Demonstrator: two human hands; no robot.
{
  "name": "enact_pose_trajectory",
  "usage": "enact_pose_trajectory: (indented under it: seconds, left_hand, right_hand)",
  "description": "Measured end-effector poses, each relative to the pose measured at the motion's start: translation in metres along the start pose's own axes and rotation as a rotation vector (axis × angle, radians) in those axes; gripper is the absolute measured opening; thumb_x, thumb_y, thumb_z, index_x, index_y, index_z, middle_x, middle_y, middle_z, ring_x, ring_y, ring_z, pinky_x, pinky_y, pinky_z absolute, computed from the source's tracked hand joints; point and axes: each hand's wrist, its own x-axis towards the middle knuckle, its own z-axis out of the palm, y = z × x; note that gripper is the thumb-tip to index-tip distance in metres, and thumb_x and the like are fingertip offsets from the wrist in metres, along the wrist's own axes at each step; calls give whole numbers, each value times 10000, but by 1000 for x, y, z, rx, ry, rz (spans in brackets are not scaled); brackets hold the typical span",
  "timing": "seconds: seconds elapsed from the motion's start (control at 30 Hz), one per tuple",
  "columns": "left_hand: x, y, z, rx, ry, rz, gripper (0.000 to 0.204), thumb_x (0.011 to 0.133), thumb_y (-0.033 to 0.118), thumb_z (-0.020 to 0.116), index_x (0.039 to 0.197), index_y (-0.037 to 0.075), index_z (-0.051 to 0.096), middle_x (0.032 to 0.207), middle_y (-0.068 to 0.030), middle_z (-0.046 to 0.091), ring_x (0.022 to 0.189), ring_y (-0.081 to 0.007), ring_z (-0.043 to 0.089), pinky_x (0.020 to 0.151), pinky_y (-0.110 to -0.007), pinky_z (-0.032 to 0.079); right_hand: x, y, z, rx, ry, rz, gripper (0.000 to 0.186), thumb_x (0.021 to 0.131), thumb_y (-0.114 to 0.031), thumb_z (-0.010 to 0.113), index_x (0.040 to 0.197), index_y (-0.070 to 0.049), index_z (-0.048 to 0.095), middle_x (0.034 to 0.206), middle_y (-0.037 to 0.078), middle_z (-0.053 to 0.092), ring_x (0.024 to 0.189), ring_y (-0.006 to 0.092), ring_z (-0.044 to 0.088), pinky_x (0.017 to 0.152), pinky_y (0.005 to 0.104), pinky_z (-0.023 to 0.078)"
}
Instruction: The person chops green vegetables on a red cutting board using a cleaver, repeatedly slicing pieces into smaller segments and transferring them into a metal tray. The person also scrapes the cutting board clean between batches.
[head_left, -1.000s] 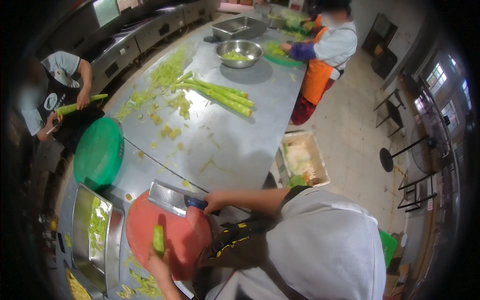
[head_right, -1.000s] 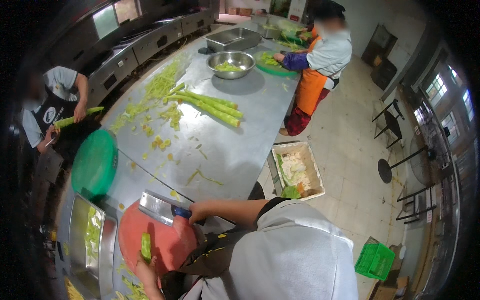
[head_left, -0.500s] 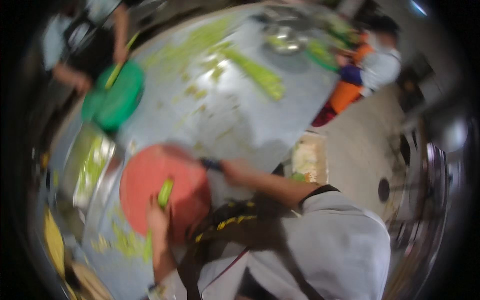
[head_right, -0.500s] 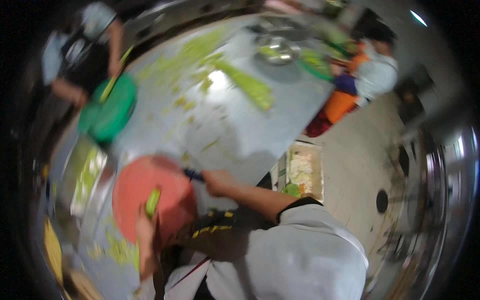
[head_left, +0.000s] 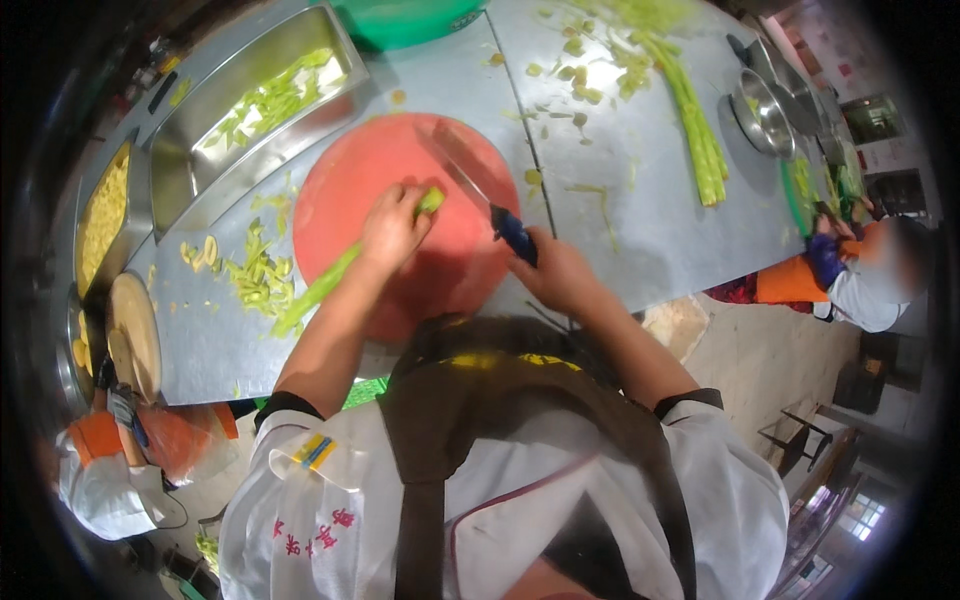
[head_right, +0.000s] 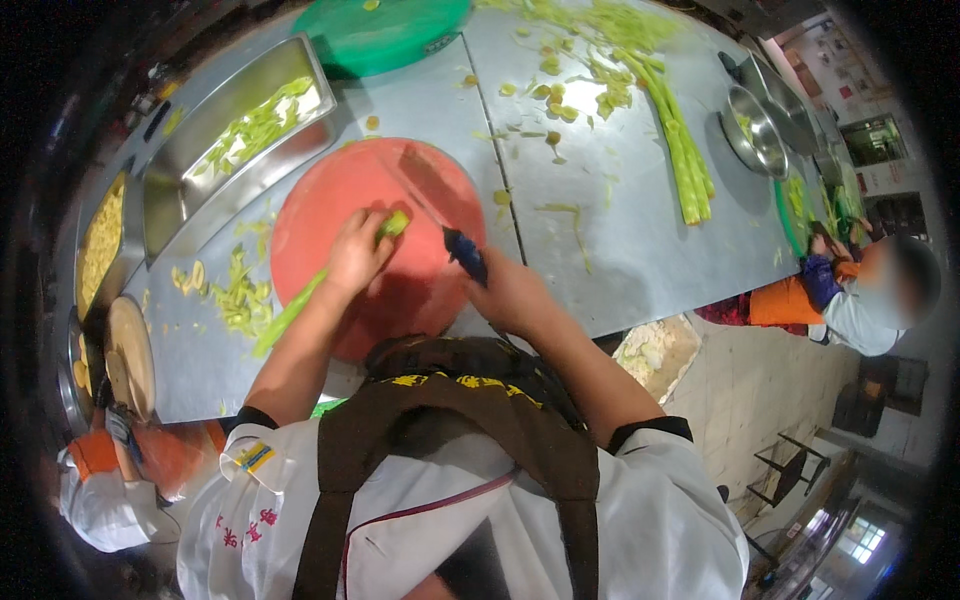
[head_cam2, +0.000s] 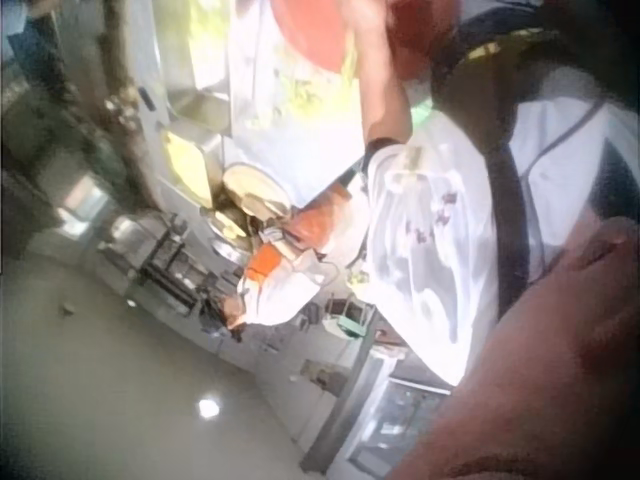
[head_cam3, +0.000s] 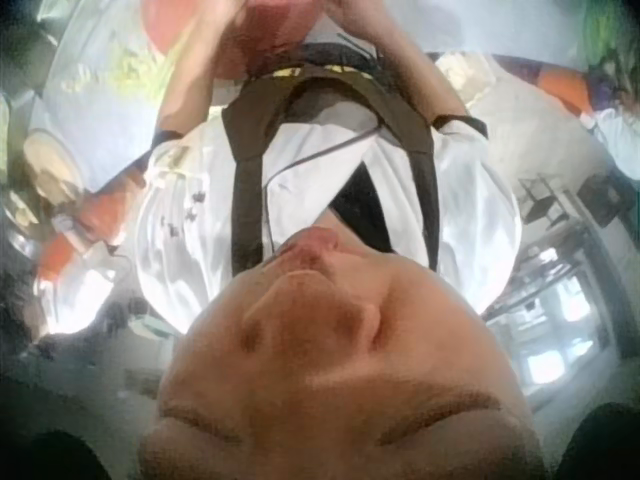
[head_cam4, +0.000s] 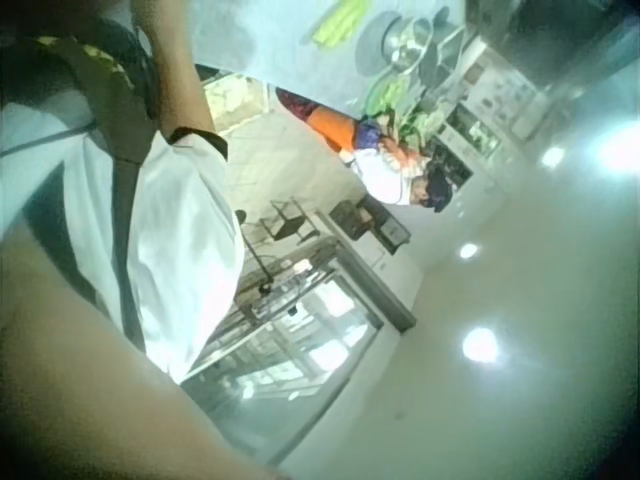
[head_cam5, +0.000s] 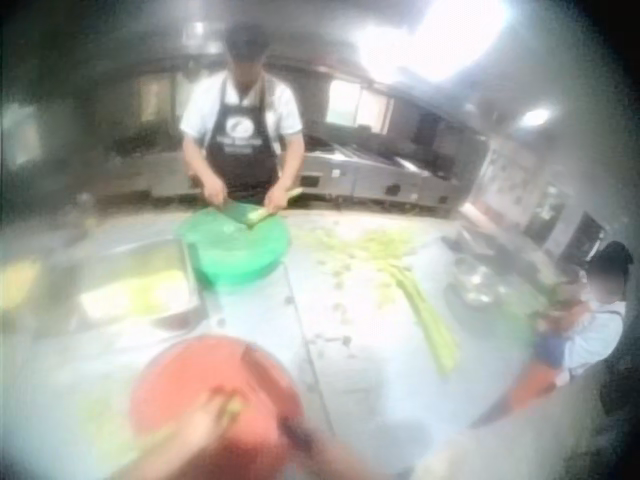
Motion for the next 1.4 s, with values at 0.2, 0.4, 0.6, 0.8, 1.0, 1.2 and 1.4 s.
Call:
enact_pose_trajectory:
  seconds: [0.2, 0.4, 0.6, 0.8, 1.0, 1.2, 1.4]
  left_hand:
    - [3, -3, 0, -71, -75, -65, 325, 814, 152, 701, 1128, 97, 636, 1005, -153, 583, 947, -364, 602, 806, -457, 519]
    - [0, -4, 3, -75, -65, -78, 353, 792, 187, 738, 1123, 98, 653, 961, -147, 575, 921, -348, 595, 789, -453, 518]
    - [-1, -6, 4, 37, -93, -25, 401, 783, 175, 742, 1147, 57, 623, 1006, -178, 573, 951, -383, 591, 828, -471, 510]
    - [-41, -2, -17, 77, -52, -143, 517, 781, 162, 735, 1254, 21, 580, 1089, -212, 594, 1036, -413, 595, 880, -487, 509]
    - [-36, -2, -49, 114, -252, -96, 524, 793, 108, 707, 1299, 44, 587, 1110, -207, 623, 1019, -397, 614, 849, -473, 518]
    - [-6, -18, -41, 184, -210, 77, 558, 753, 51, 681, 1302, 126, 615, 1113, -161, 632, 1065, -336, 603, 920, -456, 467]
    - [-16, -30, -24, 196, -113, 77, 557, 746, 70, 690, 1294, 149, 621, 1126, -132, 621, 1120, -314, 574, 991, -472, 410]
  right_hand:
    - [-21, -20, -11, -75, -141, 11, 418, 888, -362, 653, 1150, -48, 569, 960, 266, 673, 930, 462, 640, 793, 535, 500]
    - [-21, -22, -10, -119, -197, 51, 405, 903, -370, 625, 1102, -27, 546, 945, 263, 675, 917, 463, 642, 790, 544, 498]
    - [14, 4, 37, -146, -179, 58, 416, 911, -387, 597, 1127, -34, 549, 951, 265, 674, 934, 457, 643, 809, 541, 497]
    - [28, 46, 7, -55, -167, 35, 353, 887, -359, 617, 1073, -61, 586, 943, 232, 686, 924, 442, 649, 803, 529, 498]
    - [22, 38, -14, -127, 20, 103, 405, 880, -395, 632, 1079, -46, 578, 928, 243, 683, 914, 442, 651, 790, 527, 501]
    - [24, 42, 2, -130, -142, 161, 462, 877, -441, 638, 1082, -30, 586, 961, 247, 684, 931, 433, 656, 791, 513, 505]
    - [48, 25, 6, -70, -49, 0, 414, 877, -405, 621, 1054, -32, 600, 988, 238, 684, 949, 428, 650, 801, 506, 507]
